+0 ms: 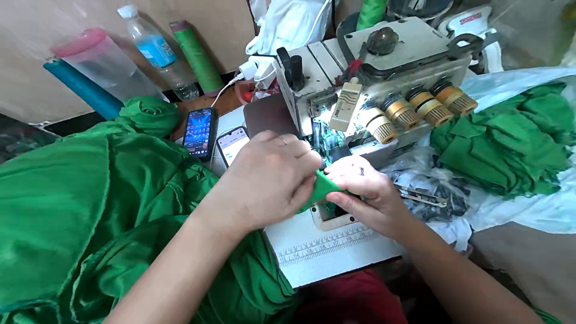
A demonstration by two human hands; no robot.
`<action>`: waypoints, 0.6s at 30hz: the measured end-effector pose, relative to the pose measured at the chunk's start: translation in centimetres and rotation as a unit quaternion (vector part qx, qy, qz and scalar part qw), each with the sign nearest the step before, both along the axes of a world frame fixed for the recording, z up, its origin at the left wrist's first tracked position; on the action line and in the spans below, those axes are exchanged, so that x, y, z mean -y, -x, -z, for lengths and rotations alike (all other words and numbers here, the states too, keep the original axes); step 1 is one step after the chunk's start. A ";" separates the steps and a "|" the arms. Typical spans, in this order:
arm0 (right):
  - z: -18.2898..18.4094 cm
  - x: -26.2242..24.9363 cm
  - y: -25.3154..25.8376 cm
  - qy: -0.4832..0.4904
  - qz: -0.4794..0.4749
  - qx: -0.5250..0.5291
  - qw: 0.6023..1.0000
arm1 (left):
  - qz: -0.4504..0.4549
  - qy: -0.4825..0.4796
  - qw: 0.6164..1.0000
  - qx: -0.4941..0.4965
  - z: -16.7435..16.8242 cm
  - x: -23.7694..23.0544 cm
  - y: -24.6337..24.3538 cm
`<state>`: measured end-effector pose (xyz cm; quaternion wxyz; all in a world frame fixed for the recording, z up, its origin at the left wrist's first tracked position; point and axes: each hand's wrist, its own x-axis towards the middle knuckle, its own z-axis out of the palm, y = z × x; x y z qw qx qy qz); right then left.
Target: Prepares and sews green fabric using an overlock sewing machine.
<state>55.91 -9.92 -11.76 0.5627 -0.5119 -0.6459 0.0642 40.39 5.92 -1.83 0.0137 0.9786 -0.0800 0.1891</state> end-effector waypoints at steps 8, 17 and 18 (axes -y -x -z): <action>-1.9 -0.1 -0.1 0.002 -0.011 0.038 0.999 | -0.022 -0.027 0.999 -0.020 -0.6 -1.5 0.1; -2.5 -0.7 0.6 0.007 0.036 0.005 0.999 | -0.003 0.143 0.989 -0.039 -1.6 -2.6 1.2; -2.7 -0.8 0.7 0.014 0.039 0.008 0.999 | -0.001 0.152 0.988 -0.041 -1.7 -2.6 1.3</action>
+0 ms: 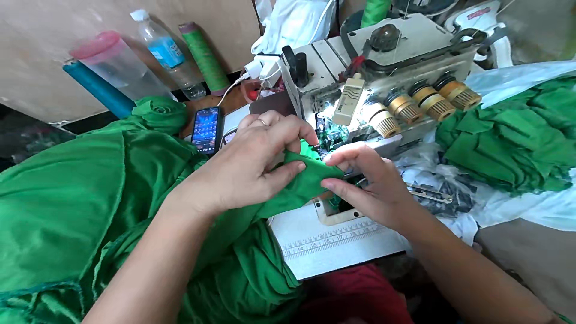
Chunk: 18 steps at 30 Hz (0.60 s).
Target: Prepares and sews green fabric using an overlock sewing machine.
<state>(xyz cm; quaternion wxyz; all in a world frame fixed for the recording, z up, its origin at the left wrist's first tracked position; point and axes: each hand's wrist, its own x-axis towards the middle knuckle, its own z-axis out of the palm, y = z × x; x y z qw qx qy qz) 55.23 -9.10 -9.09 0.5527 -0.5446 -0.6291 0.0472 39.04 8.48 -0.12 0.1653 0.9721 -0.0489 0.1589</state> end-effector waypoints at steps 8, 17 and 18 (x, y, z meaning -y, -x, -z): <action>-0.2 1.6 0.8 0.024 -0.058 0.027 0.998 | 0.058 -0.021 0.998 0.012 1.2 2.1 -1.1; 2.1 2.1 0.3 -0.009 -0.062 -0.041 0.997 | 0.028 -0.101 0.994 0.024 1.6 6.0 -0.5; 2.2 2.0 0.1 -0.015 -0.053 -0.031 0.998 | 0.017 -0.103 0.994 0.023 1.9 6.4 -0.6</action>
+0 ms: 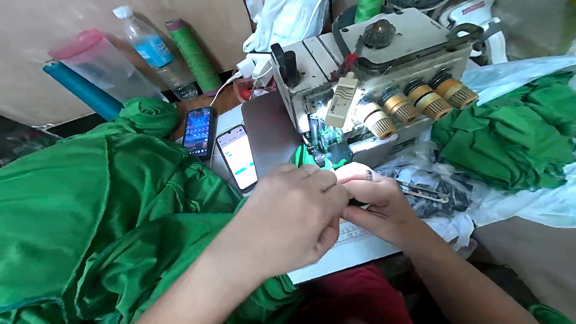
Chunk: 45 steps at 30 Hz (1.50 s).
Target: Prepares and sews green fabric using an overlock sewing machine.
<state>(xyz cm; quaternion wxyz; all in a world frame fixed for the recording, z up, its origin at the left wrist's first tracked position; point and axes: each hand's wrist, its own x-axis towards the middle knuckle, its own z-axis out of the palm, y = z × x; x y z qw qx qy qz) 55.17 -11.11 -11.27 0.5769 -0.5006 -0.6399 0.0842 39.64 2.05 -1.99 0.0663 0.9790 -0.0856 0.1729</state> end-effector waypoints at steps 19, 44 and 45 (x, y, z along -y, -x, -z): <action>2.5 1.2 -1.5 -0.010 0.082 0.028 0.996 | -0.132 0.009 0.989 0.063 3.8 3.5 0.2; 1.7 0.7 0.3 0.006 0.034 0.075 0.997 | -0.247 0.095 0.964 -0.021 2.1 5.0 2.2; 1.5 0.7 -0.5 0.014 0.057 0.068 0.996 | -0.249 0.090 0.964 -0.018 2.2 4.9 1.7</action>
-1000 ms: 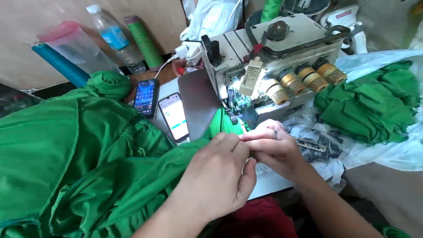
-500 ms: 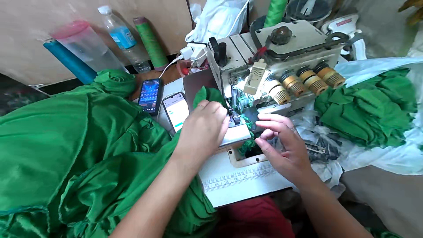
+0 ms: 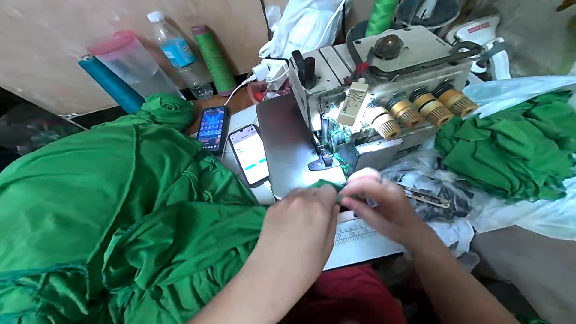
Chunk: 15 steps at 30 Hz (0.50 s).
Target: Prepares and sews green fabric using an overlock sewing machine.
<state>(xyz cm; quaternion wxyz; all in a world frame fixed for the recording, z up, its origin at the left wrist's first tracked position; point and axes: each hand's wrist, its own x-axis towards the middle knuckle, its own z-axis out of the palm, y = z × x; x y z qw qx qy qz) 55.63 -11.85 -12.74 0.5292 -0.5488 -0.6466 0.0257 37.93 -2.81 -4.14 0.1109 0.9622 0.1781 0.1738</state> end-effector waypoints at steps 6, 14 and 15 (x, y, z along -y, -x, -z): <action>-0.7 0.8 -0.9 0.015 0.048 -0.003 0.999 | 0.019 -0.011 0.999 0.028 0.3 -0.3 -0.7; 1.6 4.1 1.1 0.062 -0.057 -0.117 0.990 | 0.030 0.311 0.949 0.048 -8.8 -9.4 12.1; 2.1 4.4 1.5 0.072 -0.069 -0.127 0.987 | -0.039 0.305 0.946 0.099 -10.9 -11.6 14.8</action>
